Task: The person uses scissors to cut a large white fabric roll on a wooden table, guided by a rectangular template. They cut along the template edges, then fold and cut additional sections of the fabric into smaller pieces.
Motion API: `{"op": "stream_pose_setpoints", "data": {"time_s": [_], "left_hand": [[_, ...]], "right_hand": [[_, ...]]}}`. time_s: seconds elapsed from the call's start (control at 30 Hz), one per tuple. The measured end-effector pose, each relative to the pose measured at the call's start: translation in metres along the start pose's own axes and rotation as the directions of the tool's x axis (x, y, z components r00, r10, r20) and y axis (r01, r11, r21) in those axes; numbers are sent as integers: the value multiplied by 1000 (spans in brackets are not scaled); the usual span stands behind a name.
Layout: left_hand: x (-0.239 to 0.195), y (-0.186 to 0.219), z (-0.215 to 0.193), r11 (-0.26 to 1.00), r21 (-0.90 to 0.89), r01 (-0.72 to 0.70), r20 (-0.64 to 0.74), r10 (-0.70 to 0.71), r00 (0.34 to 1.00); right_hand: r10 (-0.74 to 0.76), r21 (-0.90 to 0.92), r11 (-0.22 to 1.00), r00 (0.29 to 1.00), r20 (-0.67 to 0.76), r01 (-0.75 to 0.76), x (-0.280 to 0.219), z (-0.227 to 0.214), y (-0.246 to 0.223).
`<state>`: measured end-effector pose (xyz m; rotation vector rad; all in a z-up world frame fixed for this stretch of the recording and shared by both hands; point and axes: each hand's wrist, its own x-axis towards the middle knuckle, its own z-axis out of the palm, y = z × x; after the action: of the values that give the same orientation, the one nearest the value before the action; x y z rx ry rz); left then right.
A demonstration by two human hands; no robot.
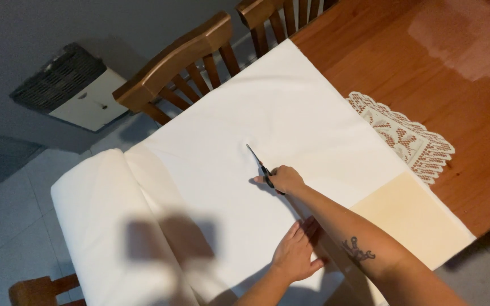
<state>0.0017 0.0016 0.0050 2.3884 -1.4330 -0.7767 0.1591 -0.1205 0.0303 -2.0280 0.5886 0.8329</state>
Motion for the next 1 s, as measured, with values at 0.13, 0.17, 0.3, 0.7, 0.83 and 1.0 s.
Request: {"op": "stream_pose_setpoints", "data": {"time_s": [0.13,0.17,0.3,0.7,0.83,1.0], "left_hand": [[2,-1,-1,999,-45,-22,-24,21,999],[2,-3,4,1000,-16,-14,7,14,1000],[-1,3,-15,990,-138,16,26,-12,1000],[1,-2,-5,999,-37,-3,29,4,1000],[1,-6,8,997,72,-32,-43,35,998],[0,2,-22,984,178,-21,219,-19,975]], "right_hand": [[36,9,999,997,69,-37,-23,-17,-27],[38,-2,999,996,84,-38,-23,-18,-30],[43,-5,999,996,76,-43,-21,-17,-33],[-4,-2,1000,1000,27,4,8,-7,-19],[29,23,999,997,74,-31,-9,-20,-41],[47,1,999,997,59,-48,-5,-18,-44]]}}
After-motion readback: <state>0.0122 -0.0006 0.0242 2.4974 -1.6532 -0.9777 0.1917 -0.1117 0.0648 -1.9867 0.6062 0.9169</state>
